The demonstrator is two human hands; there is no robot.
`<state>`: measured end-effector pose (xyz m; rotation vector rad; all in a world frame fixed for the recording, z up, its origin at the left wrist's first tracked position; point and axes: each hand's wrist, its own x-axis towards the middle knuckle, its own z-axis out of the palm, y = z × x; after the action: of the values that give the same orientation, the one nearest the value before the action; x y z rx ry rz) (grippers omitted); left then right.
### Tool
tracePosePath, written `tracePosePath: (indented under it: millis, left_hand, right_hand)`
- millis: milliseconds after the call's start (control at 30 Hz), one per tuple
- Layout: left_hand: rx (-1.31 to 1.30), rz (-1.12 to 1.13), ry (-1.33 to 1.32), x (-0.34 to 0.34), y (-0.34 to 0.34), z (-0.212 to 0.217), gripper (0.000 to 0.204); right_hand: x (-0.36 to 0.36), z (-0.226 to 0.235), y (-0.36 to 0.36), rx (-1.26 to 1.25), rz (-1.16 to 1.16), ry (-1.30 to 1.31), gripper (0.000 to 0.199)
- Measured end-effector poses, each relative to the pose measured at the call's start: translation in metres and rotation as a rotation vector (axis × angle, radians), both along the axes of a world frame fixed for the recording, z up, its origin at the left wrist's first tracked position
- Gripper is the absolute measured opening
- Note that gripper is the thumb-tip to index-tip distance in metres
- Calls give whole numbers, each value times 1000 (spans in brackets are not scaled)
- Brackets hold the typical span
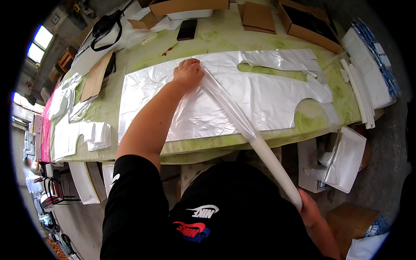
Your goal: The person wraps white rectangular items in clear plastic film on a workbench. They unroll the film, fold it over the item, and smooth it down, repeating the process for multiple items.
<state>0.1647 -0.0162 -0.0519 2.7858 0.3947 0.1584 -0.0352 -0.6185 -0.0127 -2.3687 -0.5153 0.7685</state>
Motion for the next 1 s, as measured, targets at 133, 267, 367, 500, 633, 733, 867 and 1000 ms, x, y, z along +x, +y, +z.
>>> tracePosePath:
  millis: [133,267,367,500,633,733,867,1000]
  left_hand:
    - [9,-73,-11,11,-8,9,40]
    - [22,15,-487,3,-42,3,54]
    - [-60,-172,-617,-27,-64,-15,63]
    - [112,-772,-183,-110,-119,21,82]
    - [-1,-828,-5,-145,-114,28,92]
    - [-22,-836,-30,-161,-105,27,88]
    - [-47,-864,-85,-167,-106,26,76]
    - [-36,-865,-147,-166,-106,14,72]
  right_hand:
    - [-16,-21,-13,156,-130,-80,59]
    - [-12,-27,-8,196,-78,-230,59]
    - [-2,-27,-5,221,-109,-254,61]
    - [22,-26,11,264,-245,-192,66]
    - [96,15,83,203,51,-403,63]
    - [132,29,133,80,147,-504,59]
    - [175,20,180,-35,227,-612,59]
    - [209,5,189,-70,65,-687,58]
